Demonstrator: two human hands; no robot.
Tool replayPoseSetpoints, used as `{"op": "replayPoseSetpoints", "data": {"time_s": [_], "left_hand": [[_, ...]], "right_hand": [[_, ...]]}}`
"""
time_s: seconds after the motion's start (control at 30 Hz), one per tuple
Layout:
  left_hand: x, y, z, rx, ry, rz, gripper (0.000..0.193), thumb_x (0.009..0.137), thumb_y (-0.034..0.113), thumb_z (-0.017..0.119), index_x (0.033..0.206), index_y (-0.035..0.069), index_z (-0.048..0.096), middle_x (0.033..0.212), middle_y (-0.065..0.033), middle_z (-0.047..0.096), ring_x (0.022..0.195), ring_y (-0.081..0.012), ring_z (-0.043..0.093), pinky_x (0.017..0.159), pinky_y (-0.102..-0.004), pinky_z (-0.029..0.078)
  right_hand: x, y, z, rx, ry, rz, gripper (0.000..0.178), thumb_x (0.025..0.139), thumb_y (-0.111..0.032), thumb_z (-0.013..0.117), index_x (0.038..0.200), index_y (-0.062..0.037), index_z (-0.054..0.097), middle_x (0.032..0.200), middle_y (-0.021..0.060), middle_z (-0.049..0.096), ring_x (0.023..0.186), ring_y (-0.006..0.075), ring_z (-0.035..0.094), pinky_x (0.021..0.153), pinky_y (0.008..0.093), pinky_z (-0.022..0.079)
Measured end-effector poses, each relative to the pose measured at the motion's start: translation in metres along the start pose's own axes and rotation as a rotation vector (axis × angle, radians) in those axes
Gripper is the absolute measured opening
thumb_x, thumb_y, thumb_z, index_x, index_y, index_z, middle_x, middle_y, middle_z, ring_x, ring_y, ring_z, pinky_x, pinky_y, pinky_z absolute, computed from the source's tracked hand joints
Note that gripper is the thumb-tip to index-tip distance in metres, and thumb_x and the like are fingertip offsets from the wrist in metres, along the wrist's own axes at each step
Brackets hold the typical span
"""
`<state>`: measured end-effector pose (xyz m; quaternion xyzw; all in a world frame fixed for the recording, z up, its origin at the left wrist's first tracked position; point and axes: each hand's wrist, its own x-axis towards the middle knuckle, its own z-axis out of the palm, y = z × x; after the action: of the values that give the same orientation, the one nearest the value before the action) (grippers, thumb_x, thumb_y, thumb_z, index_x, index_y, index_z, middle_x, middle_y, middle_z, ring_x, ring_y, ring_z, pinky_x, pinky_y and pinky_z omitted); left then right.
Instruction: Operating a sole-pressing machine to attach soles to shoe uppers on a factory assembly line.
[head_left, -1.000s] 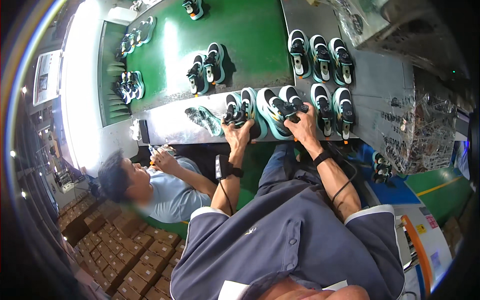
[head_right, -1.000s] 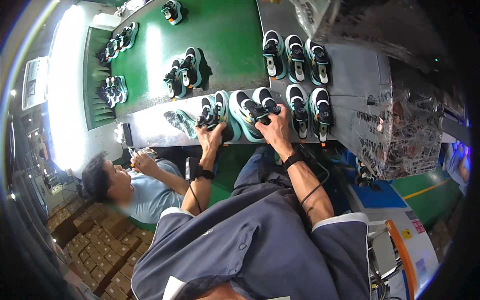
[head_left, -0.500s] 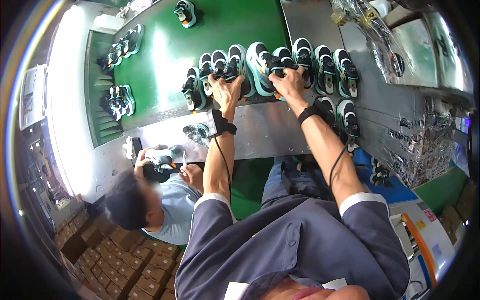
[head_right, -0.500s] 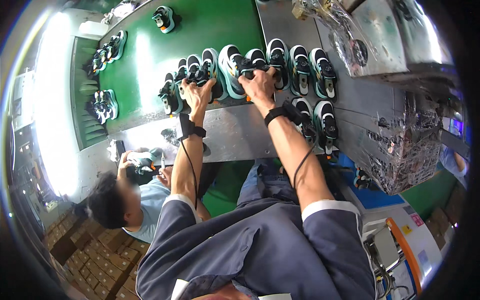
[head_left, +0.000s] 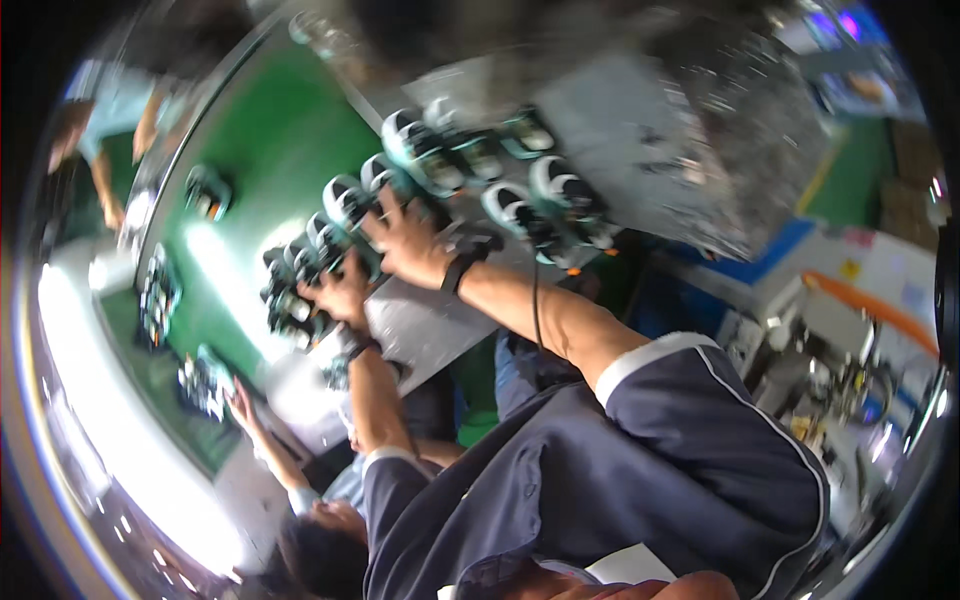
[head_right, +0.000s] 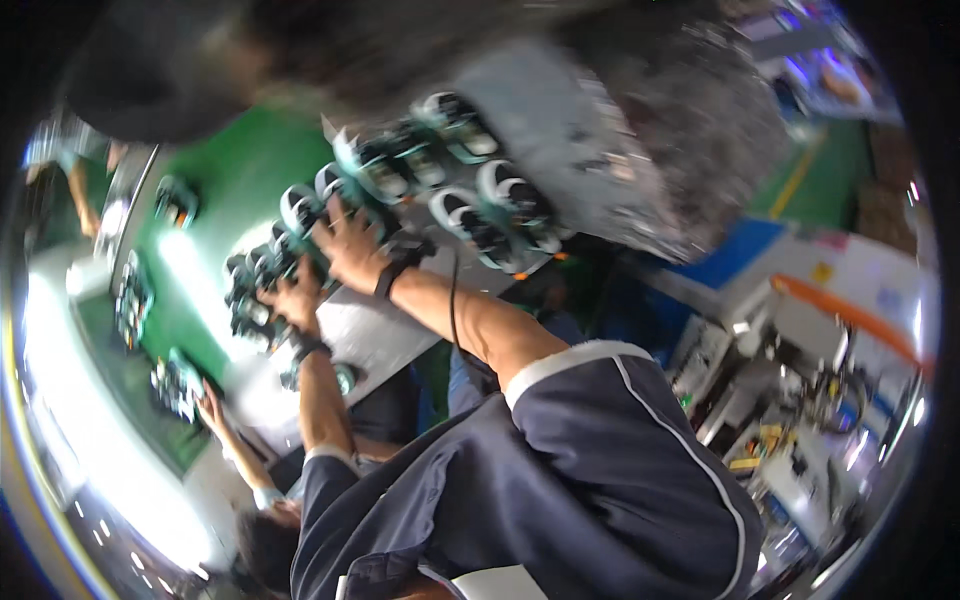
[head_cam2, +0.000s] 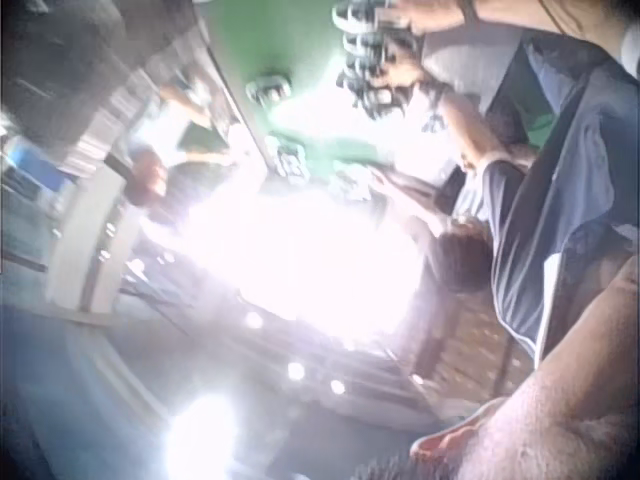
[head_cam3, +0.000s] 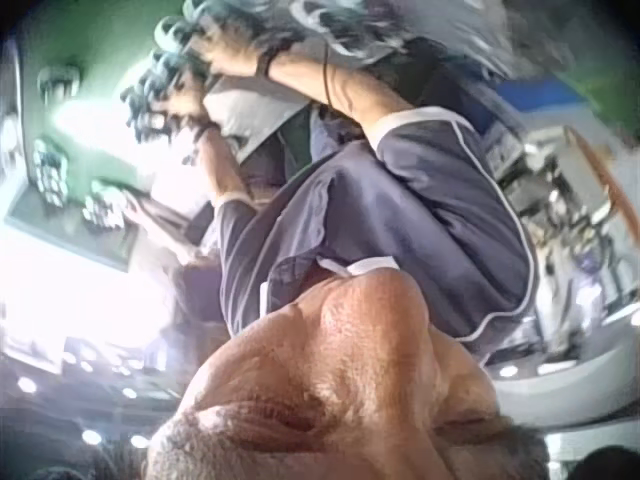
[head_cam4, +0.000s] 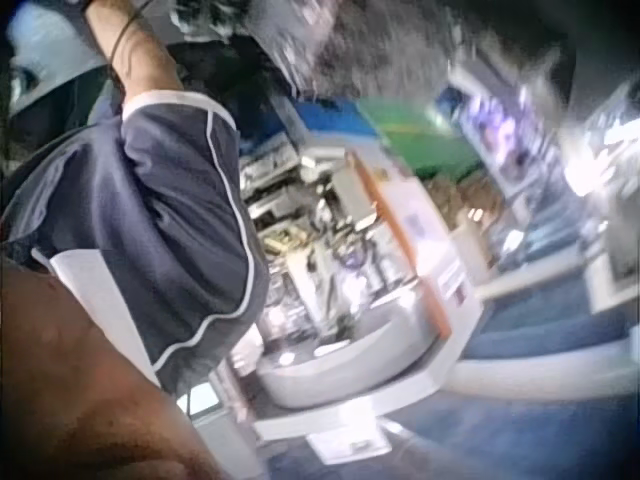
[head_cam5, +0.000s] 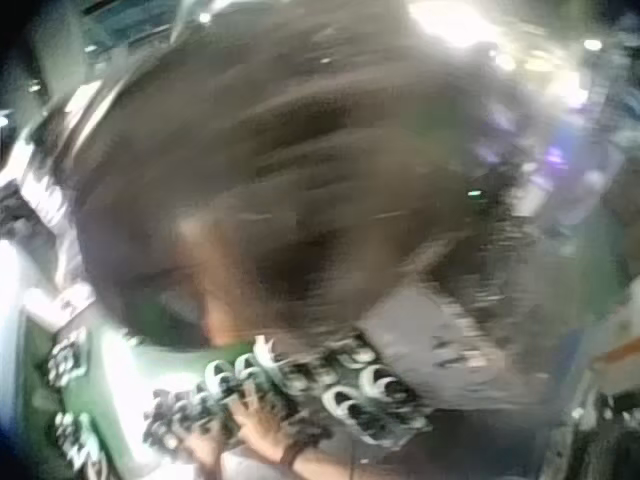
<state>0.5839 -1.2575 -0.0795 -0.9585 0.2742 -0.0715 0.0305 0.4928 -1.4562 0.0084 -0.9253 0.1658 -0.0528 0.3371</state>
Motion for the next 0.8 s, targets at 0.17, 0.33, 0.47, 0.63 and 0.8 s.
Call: {"op": "replayPoseSetpoints", "data": {"time_s": [0.17, 0.33, 0.47, 0.63, 0.8], "left_hand": [[-0.012, 0.032, -0.052, -0.317, 0.079, -0.37, 0.06, 0.081, 0.051, 0.07, 0.122, 0.008, 0.062, 0.138, -0.0375, 0.034, 0.124, -0.051, 0.042, 0.096, -0.0549, 0.043], [-0.099, 0.104, -0.023, -0.754, -0.372, -0.073, 0.022, 0.088, 0.012, 0.065, 0.103, -0.003, 0.068, 0.097, -0.0165, 0.07, 0.092, -0.0255, 0.065, 0.085, -0.0339, 0.051], [-0.154, 0.305, -0.135, -1.006, -1.057, 0.173, 0.027, 0.087, 0.015, 0.068, 0.11, 0.001, 0.066, 0.101, -0.0116, 0.069, 0.089, -0.019, 0.067, 0.078, -0.0296, 0.053], [-0.171, 0.499, -0.106, -0.923, -0.684, 0.741, 0.04, 0.08, 0.028, 0.075, 0.109, 0.003, 0.064, 0.121, -0.0208, 0.059, 0.112, -0.0355, 0.058, 0.093, -0.0414, 0.048], [-0.158, 0.687, -0.057, -0.77, -0.567, 0.638, 0.071, 0.07, 0.046, 0.079, 0.125, 0.008, 0.057, 0.144, -0.0289, 0.032, 0.125, -0.0471, 0.041, 0.102, -0.0496, 0.039]], "right_hand": [[-0.109, 0.071, -0.029, 0.535, -0.56, -0.075, 0.036, 0.072, -0.019, 0.07, 0.103, -0.0037, 0.062, 0.092, 0.0147, 0.065, 0.073, 0.0276, 0.064, 0.058, 0.038, 0.052], [-0.259, 0.204, -0.165, 1.05, -0.949, 0.509, 0.026, 0.082, -0.023, 0.066, 0.103, -0.0074, 0.064, 0.082, 0.0068, 0.065, 0.073, 0.0185, 0.065, 0.057, 0.0311, 0.052], [-0.413, 0.4, -0.179, 1.407, -0.129, 0.864, 0.026, 0.08, -0.009, 0.069, 0.105, -0.0029, 0.068, 0.087, 0.0113, 0.07, 0.067, 0.0212, 0.069, 0.051, 0.0324, 0.054], [-0.482, 0.529, -0.216, 0.146, 0.547, 1.308, 0.069, 0.067, -0.038, 0.077, 0.125, -0.0075, 0.058, 0.13, 0.0273, 0.049, 0.113, 0.0424, 0.054, 0.094, 0.0465, 0.046], [-0.484, 0.611, -0.21, 0.113, 0.598, 1.479, 0.08, 0.065, -0.044, 0.079, 0.134, -0.0127, 0.053, 0.148, 0.0324, 0.02, 0.127, 0.0517, 0.037, 0.104, 0.059, 0.033]]}}
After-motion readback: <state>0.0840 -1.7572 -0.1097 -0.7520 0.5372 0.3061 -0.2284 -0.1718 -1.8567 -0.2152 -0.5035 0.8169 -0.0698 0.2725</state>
